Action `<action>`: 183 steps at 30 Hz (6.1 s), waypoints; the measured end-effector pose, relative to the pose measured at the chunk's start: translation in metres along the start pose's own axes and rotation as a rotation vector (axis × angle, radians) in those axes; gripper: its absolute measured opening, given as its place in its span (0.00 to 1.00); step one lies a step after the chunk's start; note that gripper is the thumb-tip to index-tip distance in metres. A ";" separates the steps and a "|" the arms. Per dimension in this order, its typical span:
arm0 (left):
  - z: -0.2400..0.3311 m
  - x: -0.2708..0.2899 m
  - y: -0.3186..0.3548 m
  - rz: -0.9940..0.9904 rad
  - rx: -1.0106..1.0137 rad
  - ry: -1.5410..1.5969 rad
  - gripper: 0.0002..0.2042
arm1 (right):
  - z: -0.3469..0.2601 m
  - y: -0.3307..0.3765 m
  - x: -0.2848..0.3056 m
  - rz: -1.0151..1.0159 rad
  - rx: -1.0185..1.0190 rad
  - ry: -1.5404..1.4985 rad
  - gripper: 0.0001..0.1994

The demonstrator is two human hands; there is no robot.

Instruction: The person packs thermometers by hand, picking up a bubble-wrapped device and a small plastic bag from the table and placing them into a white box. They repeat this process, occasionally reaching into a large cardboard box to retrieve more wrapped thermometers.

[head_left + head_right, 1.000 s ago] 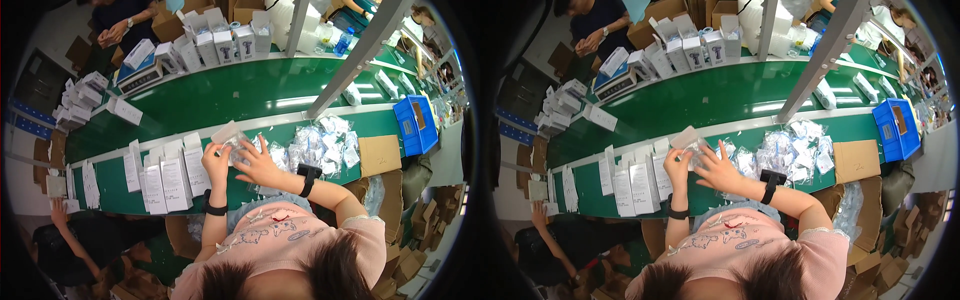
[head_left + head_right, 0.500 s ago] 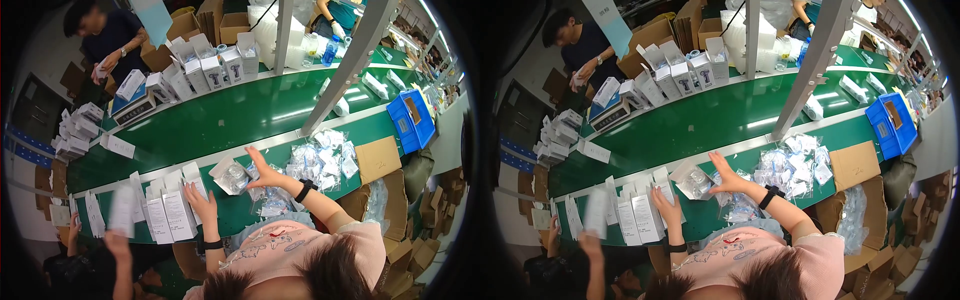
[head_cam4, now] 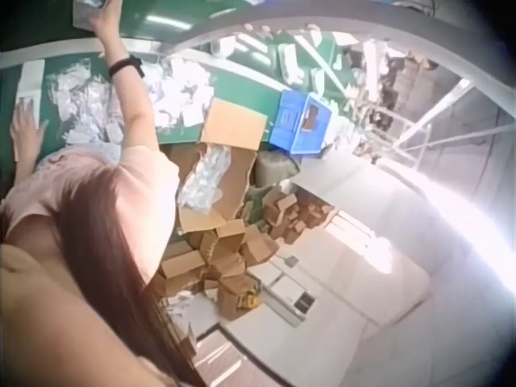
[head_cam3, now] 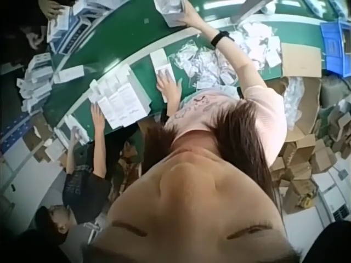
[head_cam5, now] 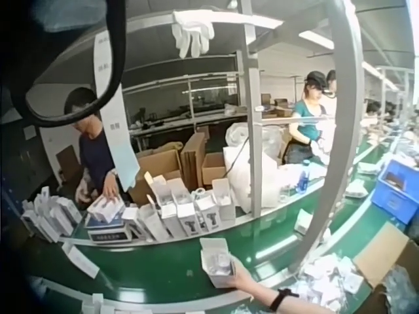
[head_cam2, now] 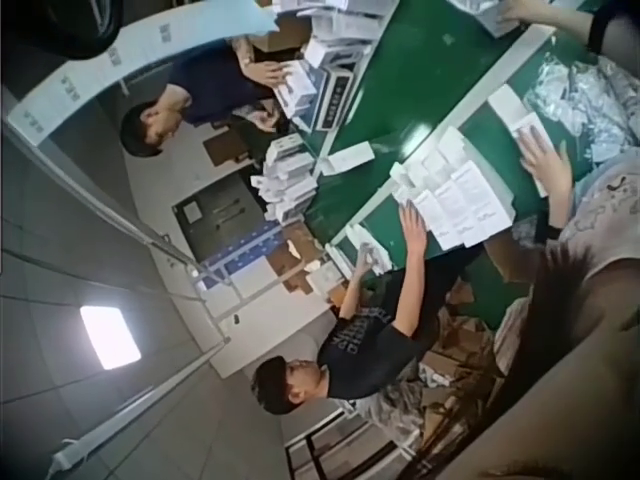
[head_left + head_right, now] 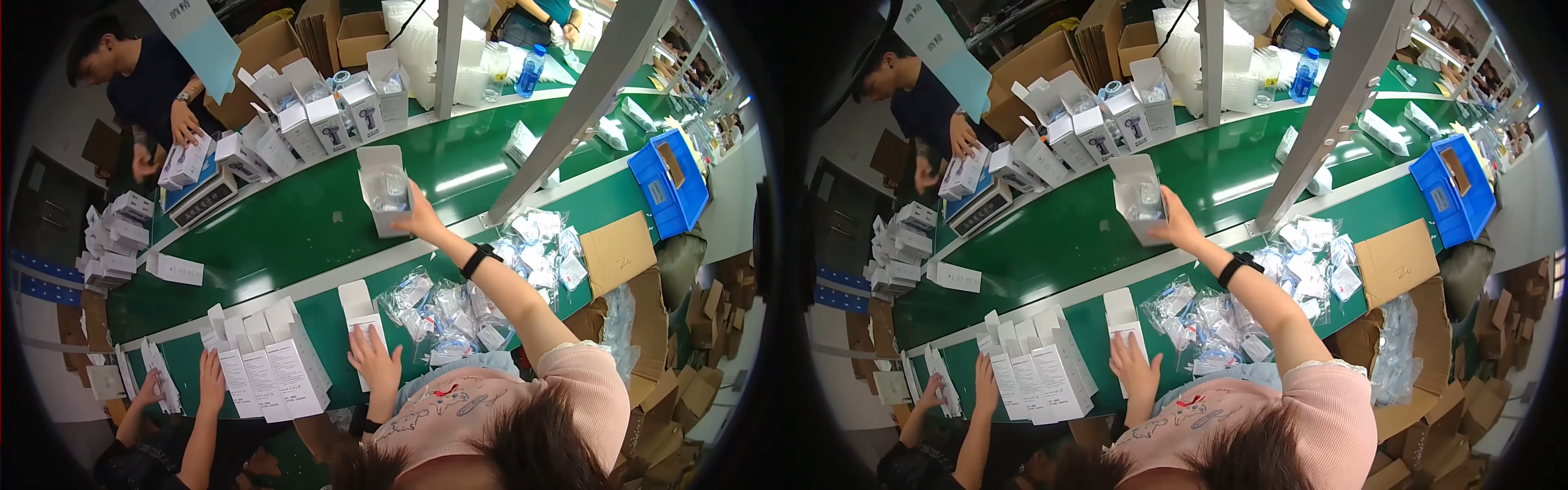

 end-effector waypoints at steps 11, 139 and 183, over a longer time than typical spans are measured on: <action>-0.099 -0.035 -0.063 -0.081 0.247 0.982 0.42 | 0.004 0.109 0.139 -0.938 -0.377 0.695 0.23; -0.024 0.011 -0.055 -0.124 0.045 0.309 0.50 | 0.012 0.061 0.073 -0.315 0.003 0.451 0.45; 0.033 -0.004 -0.088 0.607 -0.359 0.938 0.42 | -0.150 0.076 -0.001 0.630 0.078 -0.492 0.26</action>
Point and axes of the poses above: each hand's wrist, its own y-axis away from the middle knuckle, its own x-axis out of the back of the hand, z = x × y, the point moved 3 cm from there along -y, towards the middle knuckle, and after that the axes turned 3 degrees about y, right-handed, at the moved point
